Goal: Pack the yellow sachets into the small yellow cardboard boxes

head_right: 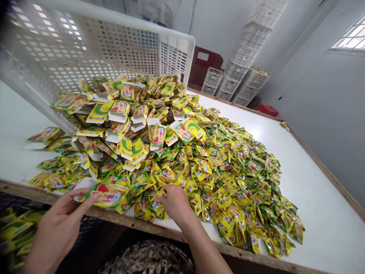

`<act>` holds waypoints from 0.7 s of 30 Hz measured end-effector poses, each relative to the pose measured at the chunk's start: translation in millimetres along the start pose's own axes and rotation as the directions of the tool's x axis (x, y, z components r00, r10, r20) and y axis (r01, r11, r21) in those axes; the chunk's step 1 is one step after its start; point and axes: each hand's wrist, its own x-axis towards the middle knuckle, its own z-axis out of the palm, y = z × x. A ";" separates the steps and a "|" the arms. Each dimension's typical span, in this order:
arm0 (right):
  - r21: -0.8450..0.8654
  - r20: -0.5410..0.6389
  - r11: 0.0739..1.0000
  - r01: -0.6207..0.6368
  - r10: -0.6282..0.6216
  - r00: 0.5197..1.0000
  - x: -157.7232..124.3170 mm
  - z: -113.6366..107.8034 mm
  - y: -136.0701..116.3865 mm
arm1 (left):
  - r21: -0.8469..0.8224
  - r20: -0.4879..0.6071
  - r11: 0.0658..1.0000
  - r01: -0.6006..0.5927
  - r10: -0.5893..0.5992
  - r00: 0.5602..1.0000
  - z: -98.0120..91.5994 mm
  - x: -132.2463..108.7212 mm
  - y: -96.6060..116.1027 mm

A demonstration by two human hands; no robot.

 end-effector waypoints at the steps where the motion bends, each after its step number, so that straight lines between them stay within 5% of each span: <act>1: -0.006 0.009 1.000 0.006 -0.006 1.000 0.9 -3.7 -1.5 | -0.081 0.036 0.996 0.043 -0.040 0.999 -2.1 -0.3 3.8; 4: -0.119 0.053 0.992 0.037 -0.030 0.998 5.8 -10.0 -10.8 | -0.186 0.262 0.950 0.250 -0.197 0.945 0.5 -7.2 12.1; 9: -0.221 0.134 0.974 0.055 -0.025 0.991 21.5 -5.8 -29.1 | -0.038 0.508 0.910 0.414 -0.339 0.792 33.1 -39.5 10.7; 11: -0.204 0.150 0.975 0.092 -0.062 0.987 23.8 -4.6 -31.0 | -0.030 0.516 0.907 0.421 -0.346 0.783 45.9 -50.6 8.8; 14: -0.138 0.136 0.972 0.190 -0.172 0.976 16.1 -1.0 -26.9 | -0.099 0.454 0.906 0.411 -0.327 0.829 55.1 -56.6 8.1; 18: 0.129 -0.015 0.934 0.333 -0.334 0.942 -4.0 7.6 -9.7 | -0.149 0.435 0.890 0.431 -0.332 0.837 52.2 -52.6 6.4; 21: 0.406 -0.110 0.884 0.231 -0.204 0.973 -13.3 3.5 11.8 | -0.123 0.494 0.900 0.419 -0.310 0.812 50.5 -50.8 0.3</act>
